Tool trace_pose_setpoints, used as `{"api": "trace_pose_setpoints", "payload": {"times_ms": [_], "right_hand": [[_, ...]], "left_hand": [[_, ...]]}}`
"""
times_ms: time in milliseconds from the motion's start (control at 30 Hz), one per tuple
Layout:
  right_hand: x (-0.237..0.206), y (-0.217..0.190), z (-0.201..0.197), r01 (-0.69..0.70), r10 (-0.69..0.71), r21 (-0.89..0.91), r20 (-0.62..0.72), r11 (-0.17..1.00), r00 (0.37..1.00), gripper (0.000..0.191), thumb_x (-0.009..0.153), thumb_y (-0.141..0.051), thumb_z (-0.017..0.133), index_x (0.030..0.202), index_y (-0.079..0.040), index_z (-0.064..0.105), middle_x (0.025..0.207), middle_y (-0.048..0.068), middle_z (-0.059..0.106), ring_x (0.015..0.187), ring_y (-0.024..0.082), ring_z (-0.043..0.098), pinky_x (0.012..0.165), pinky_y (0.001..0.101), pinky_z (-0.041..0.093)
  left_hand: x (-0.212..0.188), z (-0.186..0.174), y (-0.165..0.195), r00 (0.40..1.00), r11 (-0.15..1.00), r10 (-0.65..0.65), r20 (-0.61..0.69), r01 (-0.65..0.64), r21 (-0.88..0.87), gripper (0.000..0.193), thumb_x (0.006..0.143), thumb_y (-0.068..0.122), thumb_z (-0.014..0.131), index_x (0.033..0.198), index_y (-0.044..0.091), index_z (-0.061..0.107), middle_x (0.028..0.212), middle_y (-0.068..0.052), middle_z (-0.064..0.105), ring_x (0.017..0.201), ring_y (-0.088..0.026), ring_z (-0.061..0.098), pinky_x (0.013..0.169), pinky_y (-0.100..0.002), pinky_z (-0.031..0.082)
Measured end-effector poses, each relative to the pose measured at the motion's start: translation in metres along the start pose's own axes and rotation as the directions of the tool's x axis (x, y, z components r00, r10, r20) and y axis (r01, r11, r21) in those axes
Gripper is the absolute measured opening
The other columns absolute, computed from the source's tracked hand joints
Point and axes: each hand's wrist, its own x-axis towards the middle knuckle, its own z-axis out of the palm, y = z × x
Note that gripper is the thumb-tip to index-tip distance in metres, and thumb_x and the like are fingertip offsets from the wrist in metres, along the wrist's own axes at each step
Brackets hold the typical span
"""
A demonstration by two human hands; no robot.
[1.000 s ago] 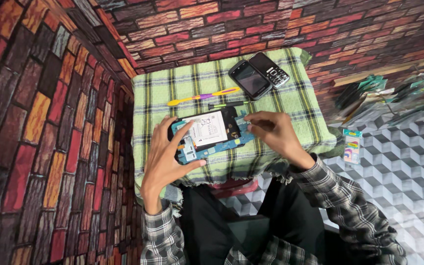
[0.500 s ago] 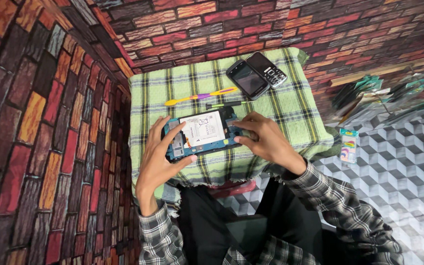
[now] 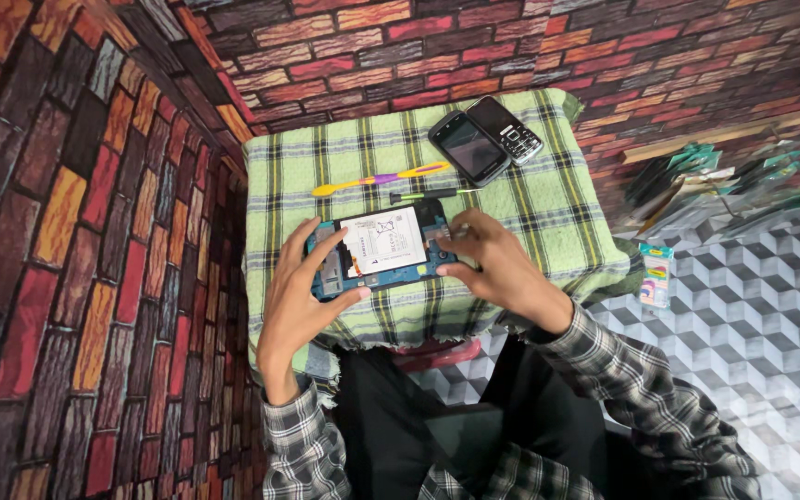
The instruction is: The person uses a toothbrush to scrub a blue plastic frame and the interior of a disassembled phone chassis. The person scrubs the frame, then the phone interior, and finally places the frame back into the chassis.
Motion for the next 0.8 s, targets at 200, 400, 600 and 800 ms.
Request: {"api": "trace_pose_setpoints", "payload": {"times_ms": [200, 400, 600, 800], "right_hand": [[-0.008, -0.007, 0.001, 0.13, -0.11, -0.28, 0.088, 0.951, 0.99, 0.046, 0.092, -0.028, 0.068, 0.127, 0.001, 0.063, 0.142, 0.016, 0.058, 0.124, 0.034, 0.054, 0.096, 0.0482, 0.044], [-0.008, -0.003, 0.005, 0.158, -0.13, -0.385, 0.097, 0.909, 0.987, 0.045, 0.096, -0.033, 0.062, 0.129, -0.002, 0.063, 0.144, 0.013, 0.059, 0.122, 0.03, 0.056, 0.095, 0.0463, 0.044], [-0.01, -0.003, 0.009, 0.193, -0.172, -0.463, 0.088, 0.865, 0.981, 0.047, 0.097, -0.033, 0.062, 0.132, -0.002, 0.061, 0.143, 0.013, 0.059, 0.12, 0.029, 0.056, 0.093, 0.0456, 0.044], [-0.011, 0.002, 0.004, 0.2, -0.193, -0.387, 0.057, 0.9, 0.979, 0.048, 0.095, -0.035, 0.063, 0.132, -0.004, 0.062, 0.143, 0.012, 0.06, 0.119, 0.031, 0.056, 0.095, 0.0457, 0.044]], "left_hand": [[0.001, -0.001, 0.005, 0.999, 0.998, 0.032, -0.002, -0.032, 0.046, 0.077, 0.067, 0.036, 0.093, 0.136, 0.015, 0.065, 0.155, -0.017, 0.046, 0.145, -0.039, 0.042, 0.115, -0.05, 0.039], [0.001, -0.002, 0.009, 0.998, 0.994, 0.056, -0.016, -0.054, 0.1, 0.076, 0.068, 0.038, 0.092, 0.135, 0.014, 0.067, 0.154, -0.02, 0.046, 0.144, -0.041, 0.041, 0.115, -0.05, 0.037], [-0.016, 0.007, 0.015, 0.977, 0.955, 0.135, -0.163, -0.085, 0.284, 0.066, 0.074, 0.037, 0.089, 0.129, 0.008, 0.069, 0.147, -0.019, 0.054, 0.14, -0.039, 0.047, 0.117, -0.053, 0.034], [-0.024, 0.017, 0.019, 0.972, 0.974, 0.051, -0.228, 0.002, 0.228, 0.069, 0.082, 0.037, 0.085, 0.133, -0.005, 0.065, 0.146, -0.021, 0.058, 0.139, -0.036, 0.052, 0.115, -0.047, 0.043]]}}
